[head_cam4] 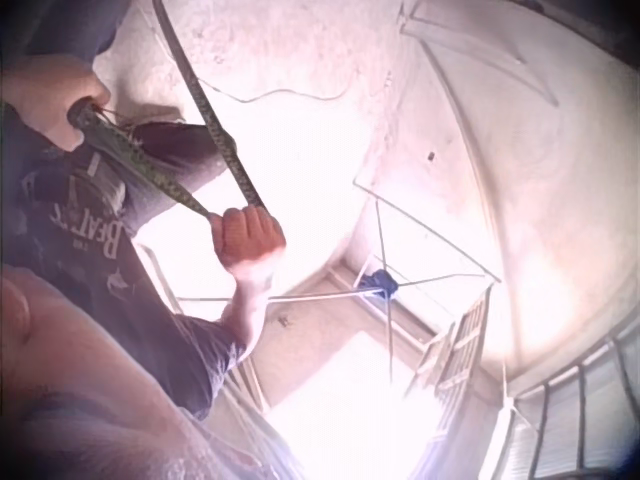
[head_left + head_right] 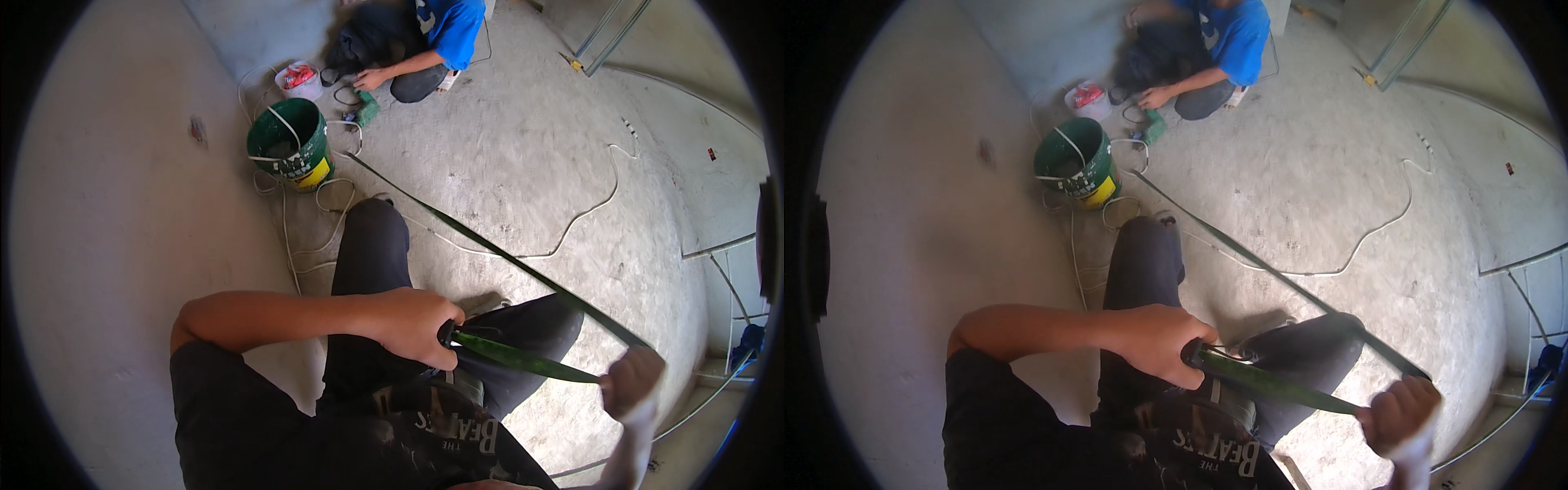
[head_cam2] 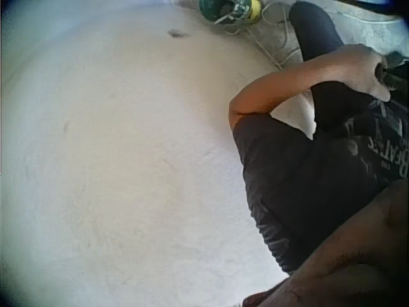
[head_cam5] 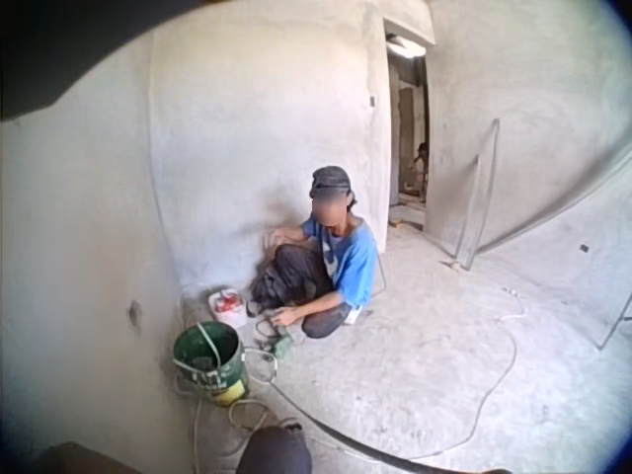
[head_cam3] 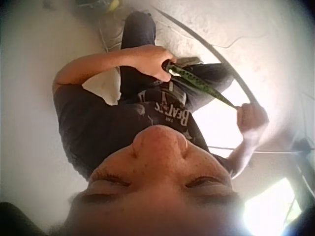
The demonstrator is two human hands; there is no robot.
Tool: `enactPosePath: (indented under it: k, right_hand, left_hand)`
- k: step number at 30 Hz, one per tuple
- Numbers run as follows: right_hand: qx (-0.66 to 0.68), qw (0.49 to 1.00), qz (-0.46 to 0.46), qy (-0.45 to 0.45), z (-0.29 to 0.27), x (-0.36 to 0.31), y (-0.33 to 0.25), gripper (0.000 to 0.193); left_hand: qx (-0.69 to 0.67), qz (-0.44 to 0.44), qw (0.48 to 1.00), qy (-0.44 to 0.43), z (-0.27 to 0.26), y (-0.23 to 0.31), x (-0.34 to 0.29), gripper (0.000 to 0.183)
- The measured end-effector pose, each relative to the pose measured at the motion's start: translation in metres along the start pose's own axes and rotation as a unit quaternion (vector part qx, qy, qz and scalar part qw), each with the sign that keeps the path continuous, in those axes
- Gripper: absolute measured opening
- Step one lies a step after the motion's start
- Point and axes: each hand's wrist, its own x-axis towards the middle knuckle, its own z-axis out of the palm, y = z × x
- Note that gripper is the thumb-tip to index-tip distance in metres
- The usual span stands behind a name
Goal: The person retrieves a tape measure and a bag, then uses tin snips to cut several metal channels into shorter pieces. The cut pieces are placed on the floor.
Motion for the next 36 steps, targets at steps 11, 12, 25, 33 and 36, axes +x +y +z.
enactPosePath:
  k: [11,12,25,33,36]
  right_hand:
    - [0.167,0.982,-0.062,-0.062,0.09,0.076,-0.046,0.02]
    - [0.18,0.979,-0.022,-0.088,0.095,0.077,-0.051,0.016]
    - [0.068,0.848,0.15,-0.503,0.283,0.075,0.009,0.043]
    - [0.219,0.79,0.302,-0.487,0.396,0.064,0.03,0.059]
    - [0.398,0.712,0.338,-0.47,0.404,0.068,0.015,0.06]
  left_hand:
    - [-0.042,-0.081,0.996,-0.022,0.036,-0.041,0.0,0.067]
    - [-0.025,-0.1,0.994,-0.031,0.036,-0.041,-0.004,0.067]
    - [0.185,-0.151,0.971,-0.034,-0.007,-0.031,-0.035,0.064]
    - [0.175,-0.172,0.966,-0.083,-0.001,-0.025,-0.054,0.057]
    - [0.164,-0.177,0.967,-0.077,0.004,-0.032,-0.051,0.06]
